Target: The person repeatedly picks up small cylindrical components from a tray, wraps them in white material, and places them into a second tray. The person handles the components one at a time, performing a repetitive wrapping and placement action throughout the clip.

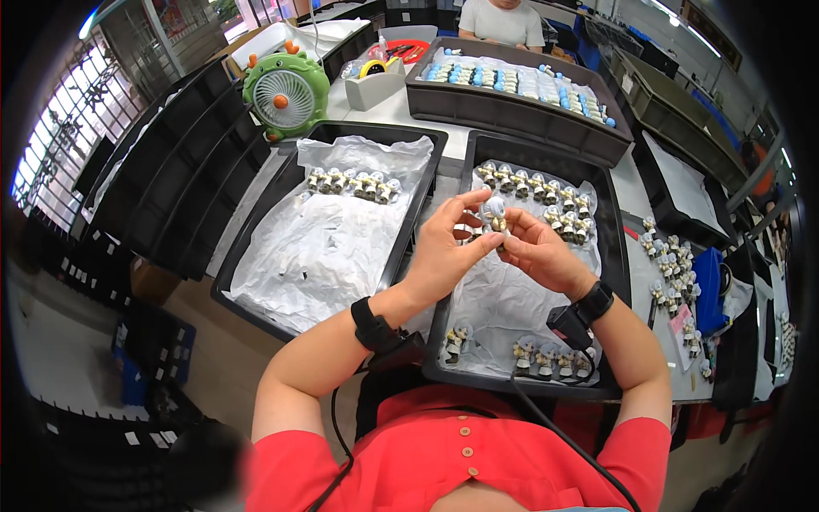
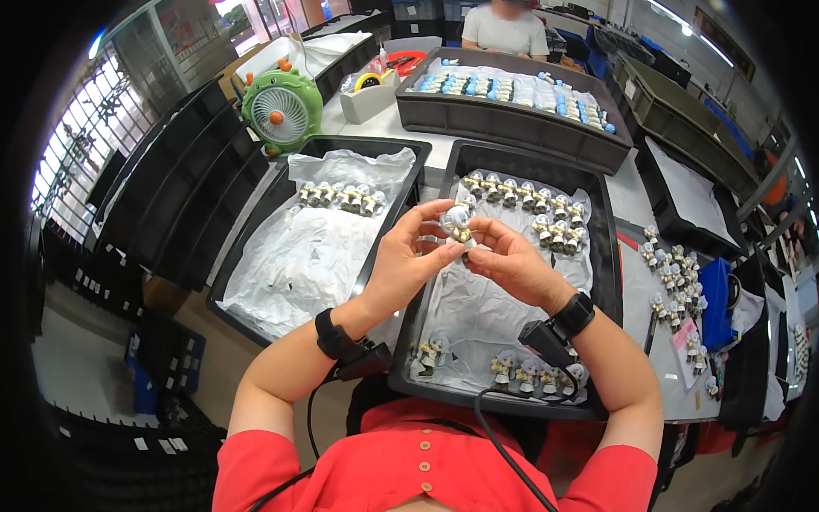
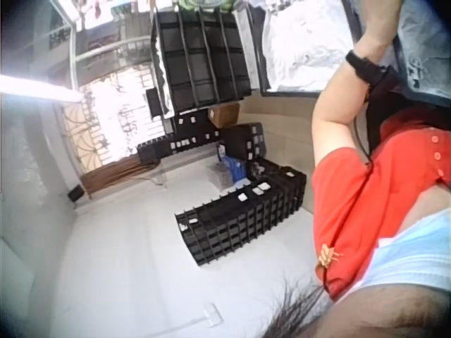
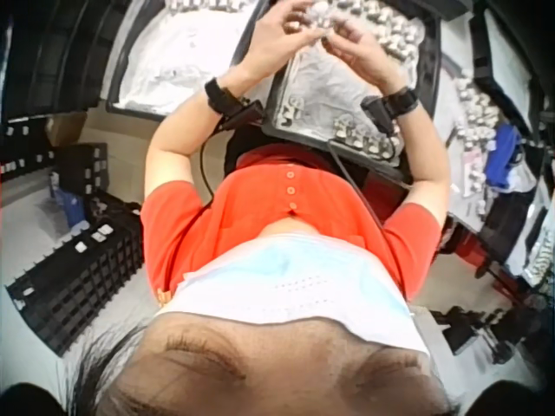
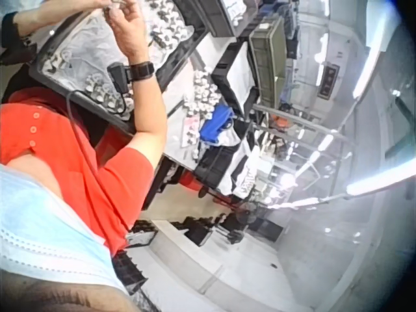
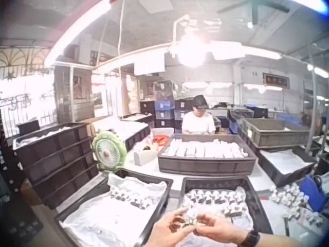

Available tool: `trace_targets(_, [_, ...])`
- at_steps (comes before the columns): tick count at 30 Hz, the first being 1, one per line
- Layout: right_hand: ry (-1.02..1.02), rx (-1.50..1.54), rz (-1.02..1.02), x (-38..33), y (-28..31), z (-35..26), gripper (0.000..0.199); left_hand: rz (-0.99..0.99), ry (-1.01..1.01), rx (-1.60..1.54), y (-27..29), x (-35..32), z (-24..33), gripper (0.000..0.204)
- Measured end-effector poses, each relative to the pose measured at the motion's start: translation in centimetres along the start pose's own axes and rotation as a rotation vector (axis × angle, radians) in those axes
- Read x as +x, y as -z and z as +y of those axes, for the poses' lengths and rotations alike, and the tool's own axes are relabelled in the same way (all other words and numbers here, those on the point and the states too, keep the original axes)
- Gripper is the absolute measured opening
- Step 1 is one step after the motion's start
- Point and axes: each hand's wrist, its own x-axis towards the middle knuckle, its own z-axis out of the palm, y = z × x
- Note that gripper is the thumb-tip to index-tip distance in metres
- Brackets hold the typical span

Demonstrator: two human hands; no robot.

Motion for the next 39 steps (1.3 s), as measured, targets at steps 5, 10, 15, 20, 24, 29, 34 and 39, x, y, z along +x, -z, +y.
trace_targets(5, [-0.048,0.016,-0.056,0.0,0.1,0.5,0.046,-0.033,-0.012,0.017,0.1,0.0,-0.1,0.048])
trace_targets(10, [-0.088,0.034,-0.044,-0.1,-0.4,0.2,0.053,-0.035,0.002,0.021,0.0,0.0,-0.3,0.046])
trace_targets(15, [-0.091,0.016,-0.033,0.0,0.1,0.7,0.047,-0.03,-0.03,0.137,0.1,-0.1,0.0,0.048])
trace_targets(20, [-0.109,0.027,-0.057,0.0,0.5,1.2,0.042,-0.036,-0.036,0.236,0.2,-0.1,0.5,0.049])
trace_targets(24, [-0.122,0.082,-0.037,0.1,-0.2,0.9,0.038,-0.04,-0.147,0.232,-0.1,-0.2,1.0,0.045])
trace_targets(29, [-0.126,0.154,-0.076,-0.2,0.3,0.5,0.037,-0.116,-0.069,-0.008,0.1,-0.2,1.1,0.045])
trace_targets(34, [-0.087,0.042,-0.043,-0.1,0.1,0.4,0.039,-0.115,0.027,-0.203,0.2,-0.2,0.0,0.04])
trace_targets(39, [0.198,-0.288,0.156,-0.1,-1.2,0.9,0.027,-0.166,0.174,-0.361,0.0,-0.2,-0.1,0.042])
